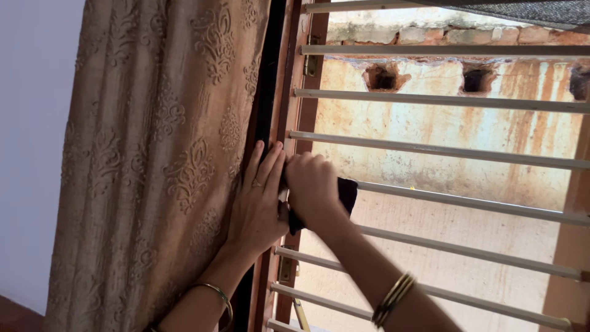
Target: The person wipes the wooden window frame and metal security bars with a black cloth. They move the cloth along the vertical and horizontal bars, then along the frame edges, while occasionally steadying the window with the other hand.
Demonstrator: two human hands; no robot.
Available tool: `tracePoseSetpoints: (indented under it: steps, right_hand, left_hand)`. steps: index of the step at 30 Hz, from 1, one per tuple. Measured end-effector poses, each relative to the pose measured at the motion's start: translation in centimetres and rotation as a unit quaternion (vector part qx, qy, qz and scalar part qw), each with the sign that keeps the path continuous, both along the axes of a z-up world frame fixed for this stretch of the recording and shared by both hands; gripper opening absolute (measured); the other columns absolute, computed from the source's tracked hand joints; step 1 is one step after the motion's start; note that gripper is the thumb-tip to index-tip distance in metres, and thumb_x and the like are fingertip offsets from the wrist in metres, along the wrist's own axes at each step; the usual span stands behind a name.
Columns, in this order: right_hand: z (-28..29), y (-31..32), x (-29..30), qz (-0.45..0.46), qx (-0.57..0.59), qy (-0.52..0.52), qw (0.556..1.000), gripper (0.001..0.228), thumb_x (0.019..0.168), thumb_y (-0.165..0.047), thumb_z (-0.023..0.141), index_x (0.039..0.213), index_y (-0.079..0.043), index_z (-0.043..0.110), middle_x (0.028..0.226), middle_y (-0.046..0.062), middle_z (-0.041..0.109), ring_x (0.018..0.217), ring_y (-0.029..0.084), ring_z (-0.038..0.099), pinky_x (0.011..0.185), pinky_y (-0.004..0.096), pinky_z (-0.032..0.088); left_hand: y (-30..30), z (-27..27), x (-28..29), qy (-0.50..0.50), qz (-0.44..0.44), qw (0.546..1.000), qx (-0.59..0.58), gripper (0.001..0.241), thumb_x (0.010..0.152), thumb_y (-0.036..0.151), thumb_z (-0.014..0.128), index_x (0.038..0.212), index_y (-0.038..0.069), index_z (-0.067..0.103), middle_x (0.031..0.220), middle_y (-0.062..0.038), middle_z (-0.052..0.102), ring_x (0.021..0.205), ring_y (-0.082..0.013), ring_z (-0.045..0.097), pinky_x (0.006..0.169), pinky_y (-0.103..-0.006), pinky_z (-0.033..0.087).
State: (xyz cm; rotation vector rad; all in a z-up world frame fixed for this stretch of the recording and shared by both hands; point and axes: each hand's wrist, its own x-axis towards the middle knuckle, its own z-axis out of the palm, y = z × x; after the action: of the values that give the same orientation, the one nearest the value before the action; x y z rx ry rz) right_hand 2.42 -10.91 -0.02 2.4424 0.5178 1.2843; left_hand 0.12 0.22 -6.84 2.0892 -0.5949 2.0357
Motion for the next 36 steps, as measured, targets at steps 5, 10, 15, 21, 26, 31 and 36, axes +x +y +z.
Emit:
tracePoseSetpoints:
  steps: [5,10,15,21,26,31,36]
  right_hand:
    - [-3.2,0.0,1.6,0.017,-0.091,-0.329,0.940,0.057,0.071,-0.037,0.073,0.116,-0.003,0.066,0.101,0.009,0.069,0.098,0.022,0.067,0.096,0.034,0.055]
    - [-0.9,-3.3,3.7,0.056,-0.014,-0.044,0.997,0.028,0.082,-0.017,0.074,0.105,-0.004,0.065,0.097,0.013,0.069,0.089,0.023,0.068,0.087,0.040,0.054]
    - [-1.5,-16.4,0.3,0.140,0.047,-0.112,0.983,0.026,0.065,-0.021,0.078,0.081,-0.004,0.066,0.086,0.016,0.070,0.086,0.035,0.068,0.091,0.047,0.051]
    - [-2.4,-30.4,-3.4,-0.034,0.111,-0.130,0.985,0.034,0.077,-0.034,0.076,0.093,-0.004,0.069,0.093,0.014,0.071,0.094,0.032,0.067,0.090,0.046,0.053]
    - [-3.4,-30.3,-2.0,-0.115,0.115,-0.152,0.975,0.034,0.079,-0.030,0.073,0.098,-0.002,0.069,0.095,0.015,0.071,0.098,0.032,0.067,0.095,0.046,0.052]
    - [-3.8,-26.9,-0.3,-0.109,0.126,-0.188,0.968,0.023,0.079,-0.020,0.068,0.096,-0.005,0.068,0.090,0.014,0.068,0.095,0.029,0.064,0.098,0.044,0.048]
    - [-4.7,-15.9,3.1,0.021,0.200,-0.117,0.973,0.035,0.072,-0.014,0.071,0.104,-0.006,0.060,0.095,0.016,0.063,0.094,0.032,0.061,0.081,0.042,0.049]
  left_hand:
    - [0.2,0.0,0.1,-0.011,0.033,0.999,0.005,0.086,0.068,-0.006,0.067,0.150,-0.007,0.040,0.162,-0.016,0.035,0.155,-0.0381,0.021,0.126,-0.0467,0.031]
    - [0.6,0.0,-0.3,-0.018,0.072,0.997,0.026,0.079,0.073,-0.003,0.068,0.149,0.000,0.047,0.162,-0.016,0.035,0.154,-0.0392,0.022,0.123,-0.0482,0.033]
    - [0.6,-0.3,-0.3,-0.025,0.050,0.998,0.029,0.061,0.079,-0.002,0.067,0.138,0.010,0.063,0.163,-0.013,0.037,0.155,-0.0416,0.023,0.122,-0.0480,0.037]
    - [0.1,-0.5,-0.1,-0.032,0.043,0.998,0.020,0.047,0.078,-0.003,0.069,0.125,0.008,0.071,0.163,-0.013,0.039,0.155,-0.0424,0.025,0.122,-0.0491,0.039]
    - [-0.2,-1.0,0.1,-0.021,0.042,0.999,0.011,0.047,0.079,-0.004,0.069,0.124,0.007,0.073,0.164,-0.012,0.041,0.157,-0.0426,0.025,0.118,-0.0480,0.042]
    - [-0.4,-0.9,0.4,-0.043,0.076,0.996,0.012,0.047,0.079,-0.001,0.070,0.125,0.008,0.074,0.164,-0.010,0.044,0.157,-0.0400,0.027,0.124,-0.0492,0.041]
    - [-0.7,-1.2,0.1,-0.051,0.089,0.995,0.013,0.047,0.084,0.003,0.069,0.130,0.010,0.074,0.163,-0.011,0.050,0.161,-0.0396,0.029,0.130,-0.0481,0.039]
